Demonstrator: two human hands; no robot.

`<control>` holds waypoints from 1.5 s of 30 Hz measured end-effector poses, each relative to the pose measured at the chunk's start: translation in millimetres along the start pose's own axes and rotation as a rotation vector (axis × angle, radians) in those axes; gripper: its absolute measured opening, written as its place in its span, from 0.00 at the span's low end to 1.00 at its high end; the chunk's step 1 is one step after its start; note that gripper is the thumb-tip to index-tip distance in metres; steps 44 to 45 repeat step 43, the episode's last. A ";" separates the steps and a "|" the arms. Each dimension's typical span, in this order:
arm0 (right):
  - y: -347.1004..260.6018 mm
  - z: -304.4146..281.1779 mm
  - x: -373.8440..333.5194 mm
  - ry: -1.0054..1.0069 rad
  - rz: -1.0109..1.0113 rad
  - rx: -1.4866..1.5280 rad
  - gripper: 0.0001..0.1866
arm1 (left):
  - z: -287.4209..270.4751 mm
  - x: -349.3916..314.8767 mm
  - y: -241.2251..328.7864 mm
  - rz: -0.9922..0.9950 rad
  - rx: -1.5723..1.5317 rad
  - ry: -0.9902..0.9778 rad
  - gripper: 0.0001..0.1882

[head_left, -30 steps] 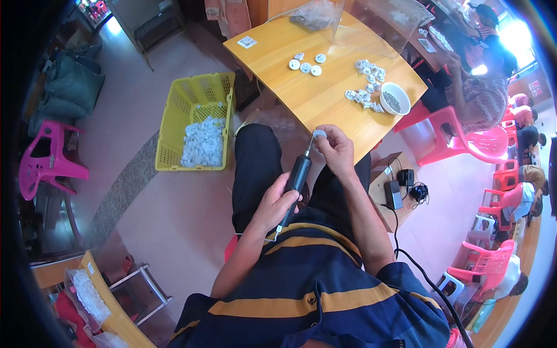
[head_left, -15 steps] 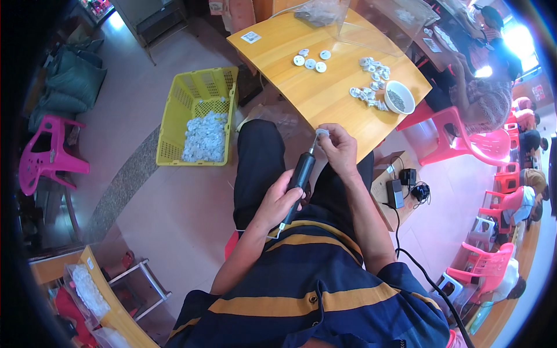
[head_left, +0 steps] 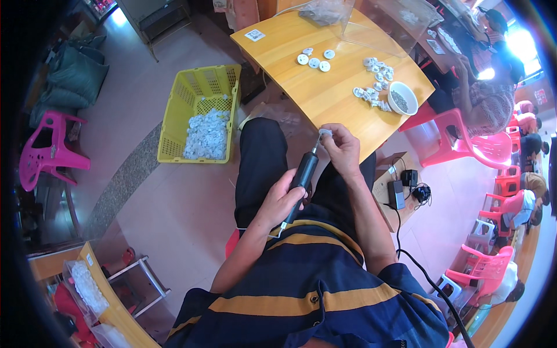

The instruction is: The person assembles plastic components by taking small parts and screws from the table and fastening them using an electric screwdriver.

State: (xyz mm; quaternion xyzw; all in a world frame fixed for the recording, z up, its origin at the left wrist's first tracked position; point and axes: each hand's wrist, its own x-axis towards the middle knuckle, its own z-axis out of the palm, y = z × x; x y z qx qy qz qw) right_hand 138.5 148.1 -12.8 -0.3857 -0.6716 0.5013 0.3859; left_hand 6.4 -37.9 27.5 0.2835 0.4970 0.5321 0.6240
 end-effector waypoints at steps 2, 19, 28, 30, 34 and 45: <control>1.1 0.0 -0.1 -0.003 -0.004 0.002 0.06 | -0.2 0.4 -0.6 0.000 0.002 0.002 0.22; 3.1 4.1 -0.3 0.029 -0.065 0.032 0.06 | -1.6 0.4 -1.9 0.005 0.010 -0.008 0.23; 5.8 -1.8 0.7 -0.028 -0.069 -0.003 0.06 | -6.7 2.0 -10.4 -0.048 -0.110 -0.010 0.23; 2.1 -2.2 0.7 -0.063 -0.069 -0.009 0.07 | -8.0 0.9 -10.7 -0.050 -0.148 -0.010 0.23; 3.7 -4.5 1.6 -0.075 -0.078 0.006 0.07 | -8.5 0.8 -10.6 -0.068 -0.184 -0.021 0.22; 3.4 -5.3 1.0 -0.107 -0.074 -0.006 0.08 | -9.3 -0.7 -5.5 -0.088 -0.245 -0.045 0.20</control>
